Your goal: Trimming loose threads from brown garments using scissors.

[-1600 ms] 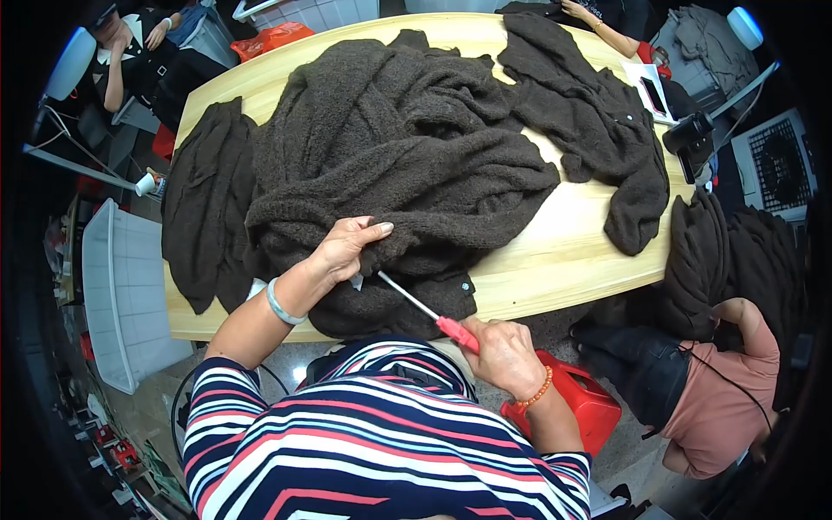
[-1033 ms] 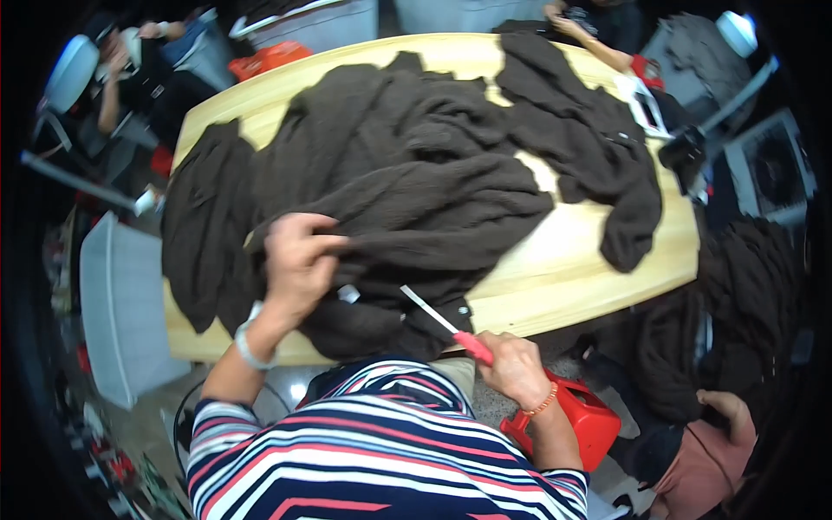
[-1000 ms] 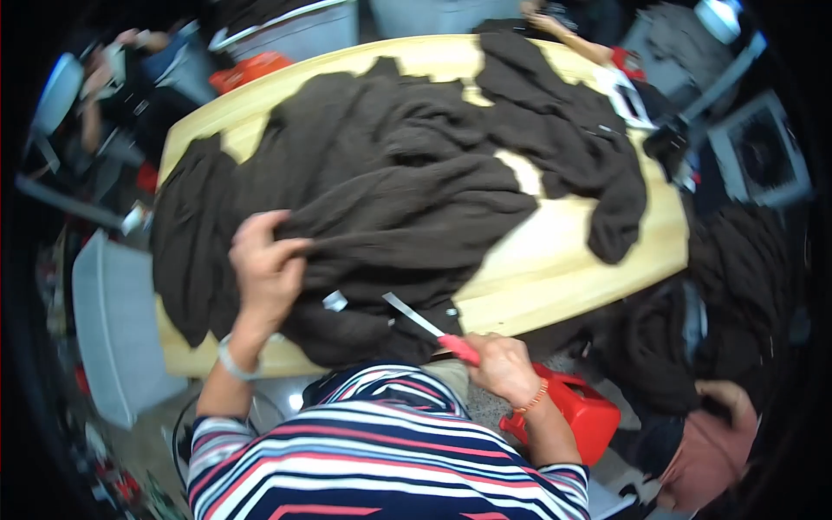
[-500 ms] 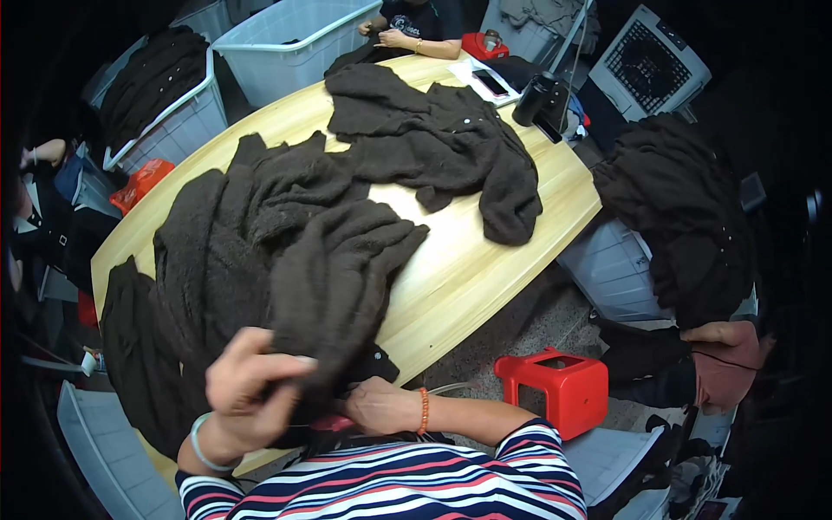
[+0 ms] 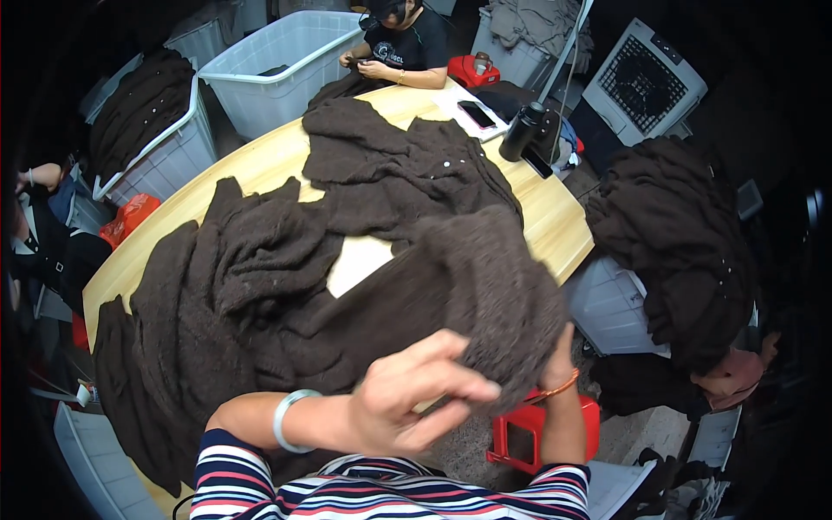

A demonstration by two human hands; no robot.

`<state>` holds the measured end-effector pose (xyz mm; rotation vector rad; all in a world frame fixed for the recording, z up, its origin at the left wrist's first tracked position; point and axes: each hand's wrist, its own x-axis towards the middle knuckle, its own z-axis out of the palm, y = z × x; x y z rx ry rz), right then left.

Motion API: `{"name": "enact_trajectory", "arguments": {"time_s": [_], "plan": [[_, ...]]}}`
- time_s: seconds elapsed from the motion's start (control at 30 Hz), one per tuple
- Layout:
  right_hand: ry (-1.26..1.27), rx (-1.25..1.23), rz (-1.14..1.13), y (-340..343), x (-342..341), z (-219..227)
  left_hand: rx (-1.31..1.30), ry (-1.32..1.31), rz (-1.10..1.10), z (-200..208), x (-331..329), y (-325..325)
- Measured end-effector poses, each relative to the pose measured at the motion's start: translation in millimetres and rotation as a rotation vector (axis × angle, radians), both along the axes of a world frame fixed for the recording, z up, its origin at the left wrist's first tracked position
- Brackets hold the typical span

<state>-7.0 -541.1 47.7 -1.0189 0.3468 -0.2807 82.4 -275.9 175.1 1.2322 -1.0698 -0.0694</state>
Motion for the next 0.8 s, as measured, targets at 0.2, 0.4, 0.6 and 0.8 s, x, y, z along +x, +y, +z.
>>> {"name": "enact_trajectory", "arguments": {"time_s": [0.2,0.4,0.6,0.8], "plan": [[0.031,-1.901,-0.337,-134.5,111.9,43.6,-0.062,0.074,0.145,-32.5,80.8,-119.3],[0.601,-2.009,0.03,-231.2,144.0,-54.0,0.334,0.013,0.166,-140.8,164.0,-200.2],[0.92,-1.604,0.285,-166.0,112.1,-87.5,1.023,-0.23,0.586,-237.9,274.3,-209.8],[0.867,-1.562,0.236,-116.1,93.4,-36.2,1.11,-0.155,0.536,-283.4,360.5,-201.4]]}}
